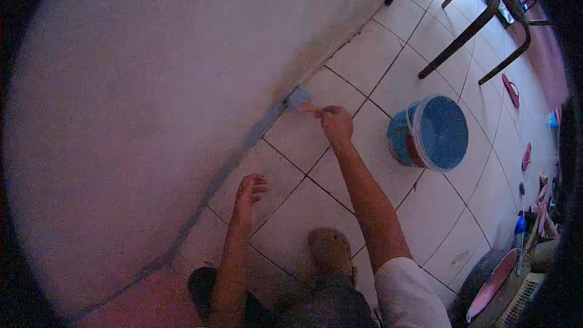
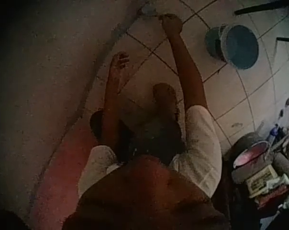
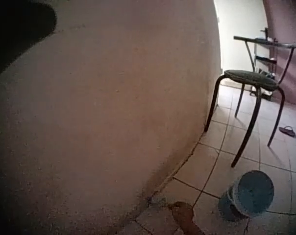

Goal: Painting the base of a wall with blue paint using a brush.

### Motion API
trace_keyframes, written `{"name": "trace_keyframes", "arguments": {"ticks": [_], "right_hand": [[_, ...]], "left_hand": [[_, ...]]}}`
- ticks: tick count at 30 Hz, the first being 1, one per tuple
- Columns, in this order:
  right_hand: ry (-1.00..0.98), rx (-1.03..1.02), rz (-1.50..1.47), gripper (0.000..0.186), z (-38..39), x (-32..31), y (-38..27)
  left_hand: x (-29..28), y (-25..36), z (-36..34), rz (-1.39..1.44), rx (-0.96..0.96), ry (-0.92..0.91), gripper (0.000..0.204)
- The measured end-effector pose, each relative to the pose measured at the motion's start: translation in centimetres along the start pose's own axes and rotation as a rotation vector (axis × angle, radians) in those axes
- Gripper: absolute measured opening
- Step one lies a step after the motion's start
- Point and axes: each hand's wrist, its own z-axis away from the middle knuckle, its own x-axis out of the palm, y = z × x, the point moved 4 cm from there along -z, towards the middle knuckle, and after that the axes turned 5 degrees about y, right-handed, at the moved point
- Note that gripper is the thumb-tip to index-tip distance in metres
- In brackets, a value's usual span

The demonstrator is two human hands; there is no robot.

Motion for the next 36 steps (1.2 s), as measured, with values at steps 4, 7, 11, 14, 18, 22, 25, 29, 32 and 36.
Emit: {"name": "trace_keyframes", "arguments": {"ticks": [4,7,11,14,18,22,25,29,32,36], "right_hand": [[-0.097,0.036,-0.378,0.026,0.8,-1.1,0.9],[-0.145,0.194,-0.728,0.023,3.2,-4.2,1.3],[-0.090,0.260,-0.651,0.016,2.9,-4.6,3.3],[-0.063,0.140,-0.405,0.024,1.0,-2.6,6.0],[-0.091,0.088,-0.215,0.026,1.2,-1.8,1.9],[0.080,-0.171,0.014,0.030,1.2,-1.0,-3.1],[0.009,-0.100,-0.039,0.030,0.5,-2.3,-2.2],[-0.194,0.162,-0.646,0.021,2.1,-4.8,0.7],[-0.066,0.240,-0.657,0.020,3.6,-7.0,2.3],[-0.034,0.272,-0.474,0.021,4.0,-6.2,5.9]], "left_hand": [[0.4,1.1,0.8,0.047,0.006,-0.023,0.046],[1.0,1.6,1.2,0.040,0.008,-0.017,0.046],[0.8,0.2,-0.1,0.062,0.020,-0.054,0.044],[2.6,0.4,-0.3,0.054,-0.009,-0.079,0.042],[4.1,2.1,0.7,-0.047,0.034,-0.079,0.043],[5.1,1.6,0.0,0.005,-0.007,-0.082,0.042],[7.4,2.1,0.3,-0.008,-0.011,-0.111,0.042],[8.6,1.9,0.4,0.024,-0.018,-0.139,0.041],[8.6,0.0,-0.9,0.084,-0.044,-0.134,0.039],[10.0,-0.4,-1.0,0.086,-0.079,-0.118,0.038]]}}
